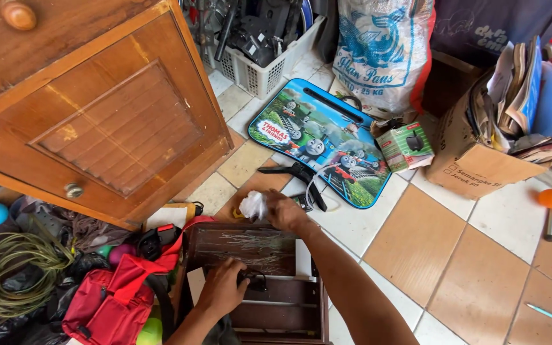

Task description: The person is cleaning out and organizing items within a cluttered storage cabinet and surrounding outdoor area.

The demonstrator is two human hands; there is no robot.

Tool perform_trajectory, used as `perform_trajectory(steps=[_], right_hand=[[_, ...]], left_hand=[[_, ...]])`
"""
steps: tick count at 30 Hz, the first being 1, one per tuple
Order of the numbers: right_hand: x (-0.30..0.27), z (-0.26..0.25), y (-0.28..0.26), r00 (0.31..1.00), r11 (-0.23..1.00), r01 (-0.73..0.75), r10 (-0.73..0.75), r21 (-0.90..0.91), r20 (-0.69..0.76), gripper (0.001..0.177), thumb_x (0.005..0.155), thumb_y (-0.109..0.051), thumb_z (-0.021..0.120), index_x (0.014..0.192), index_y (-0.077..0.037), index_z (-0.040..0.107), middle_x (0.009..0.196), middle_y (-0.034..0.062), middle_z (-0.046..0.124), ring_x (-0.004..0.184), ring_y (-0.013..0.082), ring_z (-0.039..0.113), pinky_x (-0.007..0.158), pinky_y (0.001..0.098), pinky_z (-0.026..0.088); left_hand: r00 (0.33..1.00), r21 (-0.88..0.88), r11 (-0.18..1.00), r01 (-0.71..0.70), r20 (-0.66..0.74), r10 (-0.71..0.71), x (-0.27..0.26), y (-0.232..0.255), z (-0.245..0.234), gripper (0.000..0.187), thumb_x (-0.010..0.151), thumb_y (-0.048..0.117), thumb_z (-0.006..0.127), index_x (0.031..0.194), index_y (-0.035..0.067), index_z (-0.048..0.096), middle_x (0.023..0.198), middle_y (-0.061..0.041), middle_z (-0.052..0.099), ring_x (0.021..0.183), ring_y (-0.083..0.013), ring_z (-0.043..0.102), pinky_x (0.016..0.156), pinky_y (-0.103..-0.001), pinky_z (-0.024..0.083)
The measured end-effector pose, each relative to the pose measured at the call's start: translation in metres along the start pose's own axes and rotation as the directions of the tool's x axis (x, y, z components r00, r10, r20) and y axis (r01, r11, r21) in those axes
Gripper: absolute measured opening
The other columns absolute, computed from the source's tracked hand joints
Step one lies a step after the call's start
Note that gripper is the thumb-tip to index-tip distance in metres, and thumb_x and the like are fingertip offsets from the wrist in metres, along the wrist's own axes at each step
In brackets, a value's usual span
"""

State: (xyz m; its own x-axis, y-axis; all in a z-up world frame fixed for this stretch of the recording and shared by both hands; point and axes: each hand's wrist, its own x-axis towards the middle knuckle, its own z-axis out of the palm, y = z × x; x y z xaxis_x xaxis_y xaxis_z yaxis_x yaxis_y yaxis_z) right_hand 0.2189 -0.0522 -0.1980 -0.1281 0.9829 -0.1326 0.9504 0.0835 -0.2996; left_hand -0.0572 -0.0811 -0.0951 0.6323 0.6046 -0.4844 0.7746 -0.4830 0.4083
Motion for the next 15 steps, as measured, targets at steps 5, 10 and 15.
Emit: perform_trajectory(steps=[5, 10, 15], right_hand=[[-0.009, -0.001, -0.009, 0.853, 0.660, -0.291, 0.506, 0.692, -0.125, 0.022, 0.096, -0.019, 0.063, 0.099, 0.001, 0.070, 0.088, 0.0166, 0.077, 0.090, 0.0341, 0.079, 0.080, 0.0424, 0.065], [-0.002, -0.008, -0.029, 0.904, 0.830, 0.001, 0.238, 0.558, -0.356, 0.063, 0.086, -0.031, 0.077, 0.134, 0.002, 0.053, 0.119, 0.0324, 0.061, 0.104, 0.0466, 0.063, 0.076, 0.0476, 0.061], [0.013, 0.029, 0.003, 0.948, 0.847, -0.229, 0.306, 0.479, -0.088, 0.046, 0.101, -0.030, 0.070, 0.131, 0.004, 0.059, 0.123, 0.0305, 0.066, 0.118, 0.0447, 0.066, 0.105, 0.0483, 0.053]], left_hand=[[0.994, -0.029, 1.000, 0.008, -0.112, -0.012, 0.012, -0.010, 0.006, 0.030, 0.093, 0.025, 0.070, 0.117, 0.008, 0.065, 0.119, -0.009, 0.064, 0.114, -0.0282, 0.064, 0.102, -0.042, 0.050], [0.986, -0.068, 0.996, -0.060, -0.161, 0.048, 0.020, -0.001, 0.015, 0.029, 0.092, 0.022, 0.072, 0.115, 0.006, 0.065, 0.114, -0.011, 0.065, 0.110, -0.0292, 0.065, 0.098, -0.042, 0.052], [0.982, -0.089, 0.991, -0.105, -0.169, 0.089, 0.020, 0.008, 0.009, 0.029, 0.091, 0.021, 0.072, 0.115, 0.005, 0.065, 0.113, -0.011, 0.065, 0.108, -0.0287, 0.066, 0.095, -0.042, 0.053]])
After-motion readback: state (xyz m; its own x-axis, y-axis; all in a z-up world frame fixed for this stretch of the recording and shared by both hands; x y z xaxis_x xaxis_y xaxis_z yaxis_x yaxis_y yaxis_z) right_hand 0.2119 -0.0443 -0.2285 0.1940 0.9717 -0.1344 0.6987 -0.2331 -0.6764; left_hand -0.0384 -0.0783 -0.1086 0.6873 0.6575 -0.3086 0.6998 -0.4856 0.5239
